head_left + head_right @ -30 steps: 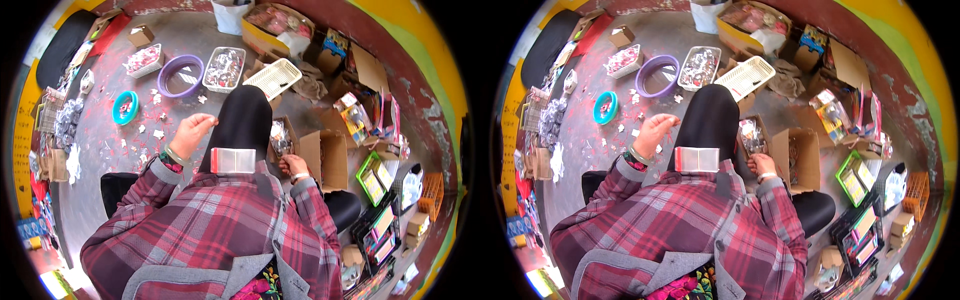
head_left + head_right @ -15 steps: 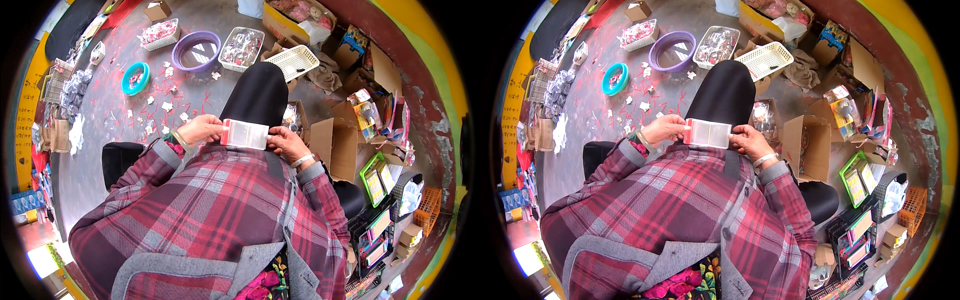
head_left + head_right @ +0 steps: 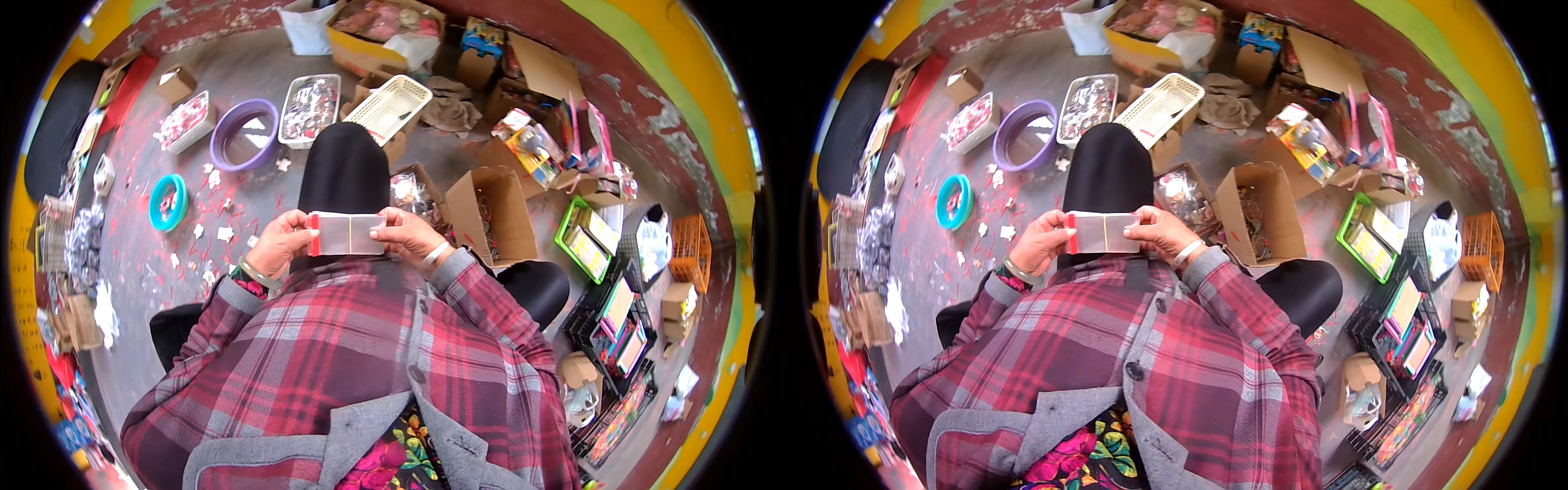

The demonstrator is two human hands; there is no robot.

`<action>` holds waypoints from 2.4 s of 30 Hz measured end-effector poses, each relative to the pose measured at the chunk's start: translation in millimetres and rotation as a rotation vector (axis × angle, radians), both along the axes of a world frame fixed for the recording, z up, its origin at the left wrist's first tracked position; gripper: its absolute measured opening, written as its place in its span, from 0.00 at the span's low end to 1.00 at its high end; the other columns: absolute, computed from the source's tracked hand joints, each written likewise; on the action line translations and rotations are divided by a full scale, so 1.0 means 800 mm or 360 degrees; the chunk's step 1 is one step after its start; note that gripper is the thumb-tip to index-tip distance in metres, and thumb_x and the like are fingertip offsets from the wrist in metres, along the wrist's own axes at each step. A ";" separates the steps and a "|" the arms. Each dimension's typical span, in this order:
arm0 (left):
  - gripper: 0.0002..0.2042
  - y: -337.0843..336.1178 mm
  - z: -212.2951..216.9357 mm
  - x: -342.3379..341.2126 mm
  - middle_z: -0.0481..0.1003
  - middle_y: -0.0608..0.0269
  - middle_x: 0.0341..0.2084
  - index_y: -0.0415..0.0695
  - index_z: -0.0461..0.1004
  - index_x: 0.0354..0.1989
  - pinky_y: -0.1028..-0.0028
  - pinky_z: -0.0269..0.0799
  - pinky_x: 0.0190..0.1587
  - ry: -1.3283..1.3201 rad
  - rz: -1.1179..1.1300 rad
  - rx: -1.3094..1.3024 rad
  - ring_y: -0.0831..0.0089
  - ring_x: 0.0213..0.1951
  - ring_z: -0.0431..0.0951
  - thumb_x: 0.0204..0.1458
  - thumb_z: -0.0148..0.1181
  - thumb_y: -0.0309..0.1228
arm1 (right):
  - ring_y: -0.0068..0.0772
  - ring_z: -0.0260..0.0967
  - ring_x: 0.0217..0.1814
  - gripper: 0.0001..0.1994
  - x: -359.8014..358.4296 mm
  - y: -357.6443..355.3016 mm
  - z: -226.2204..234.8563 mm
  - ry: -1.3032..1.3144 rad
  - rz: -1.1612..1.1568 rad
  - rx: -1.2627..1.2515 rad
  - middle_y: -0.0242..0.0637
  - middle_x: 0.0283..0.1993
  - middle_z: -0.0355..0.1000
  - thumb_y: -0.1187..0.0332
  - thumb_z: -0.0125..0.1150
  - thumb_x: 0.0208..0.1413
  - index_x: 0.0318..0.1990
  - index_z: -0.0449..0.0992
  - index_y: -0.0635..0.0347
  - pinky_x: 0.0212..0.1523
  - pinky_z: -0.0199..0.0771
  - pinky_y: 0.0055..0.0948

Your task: The person sits on the floor and handles small items, placing them into a cardboard box. They then fold the box flaps to close it and continue sorting items from a basket into the box.

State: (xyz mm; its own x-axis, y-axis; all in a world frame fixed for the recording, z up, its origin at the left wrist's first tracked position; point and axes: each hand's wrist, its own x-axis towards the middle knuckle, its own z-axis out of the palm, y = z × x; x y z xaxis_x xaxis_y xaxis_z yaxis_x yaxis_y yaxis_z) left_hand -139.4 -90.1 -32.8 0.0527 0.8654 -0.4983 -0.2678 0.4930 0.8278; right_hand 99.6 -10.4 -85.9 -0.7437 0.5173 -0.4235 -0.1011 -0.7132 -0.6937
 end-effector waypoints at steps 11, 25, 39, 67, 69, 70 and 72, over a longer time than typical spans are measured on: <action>0.10 0.071 0.022 0.049 0.70 0.67 0.32 0.44 0.64 0.38 0.82 0.72 0.30 -0.0251 -0.0346 0.0302 0.82 0.29 0.72 0.48 0.55 0.21 | 0.21 0.66 0.39 0.15 0.070 0.002 0.047 -0.0037 -0.0272 0.0264 0.32 0.39 0.71 0.70 0.60 0.48 0.44 0.72 0.65 0.41 0.65 0.21; 0.11 0.167 0.046 0.097 0.74 0.68 0.29 0.38 0.73 0.39 0.80 0.72 0.33 0.0021 -0.0705 0.0460 0.82 0.29 0.73 0.48 0.59 0.28 | 0.22 0.70 0.32 0.10 0.120 -0.001 0.087 -0.0350 -0.0930 0.0472 0.35 0.34 0.72 0.73 0.55 0.52 0.42 0.71 0.65 0.32 0.69 0.17; 0.07 0.402 -0.180 -0.035 0.74 0.63 0.27 0.39 0.70 0.35 0.70 0.76 0.30 0.0536 0.0053 0.0068 0.73 0.27 0.76 0.47 0.57 0.25 | 0.17 0.65 0.29 0.08 0.310 -0.104 0.017 -0.1812 -0.1826 0.1064 0.31 0.29 0.69 0.76 0.48 0.56 0.40 0.72 0.64 0.31 0.66 0.16; 0.20 0.076 -0.014 -0.028 0.65 0.45 0.48 0.39 0.65 0.49 0.65 0.62 0.51 0.1859 -0.0122 0.1235 0.56 0.50 0.67 0.50 0.55 0.35 | 0.41 0.69 0.32 0.12 0.366 -0.064 0.017 -0.2639 -0.0835 0.1911 0.42 0.29 0.72 0.62 0.52 0.53 0.32 0.74 0.63 0.36 0.67 0.34; 0.29 0.045 0.003 -0.003 0.53 0.40 0.56 0.40 0.57 0.57 0.62 0.52 0.59 0.1964 -0.0233 0.1223 0.49 0.59 0.54 0.47 0.57 0.39 | 0.45 0.70 0.34 0.11 0.387 -0.050 0.012 -0.2497 -0.0509 0.1732 0.44 0.30 0.72 0.62 0.53 0.51 0.33 0.75 0.62 0.38 0.68 0.36; 0.33 0.036 0.008 0.006 0.47 0.37 0.59 0.41 0.54 0.60 0.60 0.48 0.61 0.1997 -0.0264 0.1217 0.45 0.61 0.48 0.46 0.59 0.40 | 0.46 0.70 0.36 0.13 0.392 -0.045 0.011 -0.2352 -0.0369 0.1545 0.45 0.32 0.73 0.61 0.53 0.50 0.34 0.75 0.62 0.40 0.68 0.36; 0.36 0.029 0.004 0.013 0.42 0.34 0.60 0.42 0.51 0.61 0.58 0.44 0.62 0.2134 -0.0335 0.1173 0.43 0.62 0.44 0.45 0.58 0.43 | 0.48 0.70 0.40 0.15 0.397 -0.045 0.010 -0.2317 -0.0320 0.1494 0.48 0.35 0.73 0.60 0.53 0.50 0.36 0.76 0.62 0.42 0.68 0.37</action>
State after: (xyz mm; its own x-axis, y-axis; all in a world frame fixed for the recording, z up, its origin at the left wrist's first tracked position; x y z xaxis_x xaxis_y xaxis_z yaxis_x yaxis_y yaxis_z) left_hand -128.7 -66.7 -29.6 0.0793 0.9671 0.2417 0.8656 -0.1870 0.4644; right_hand 417.0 -46.3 -77.8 0.0410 0.9865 -0.1585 0.8986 -0.1057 -0.4258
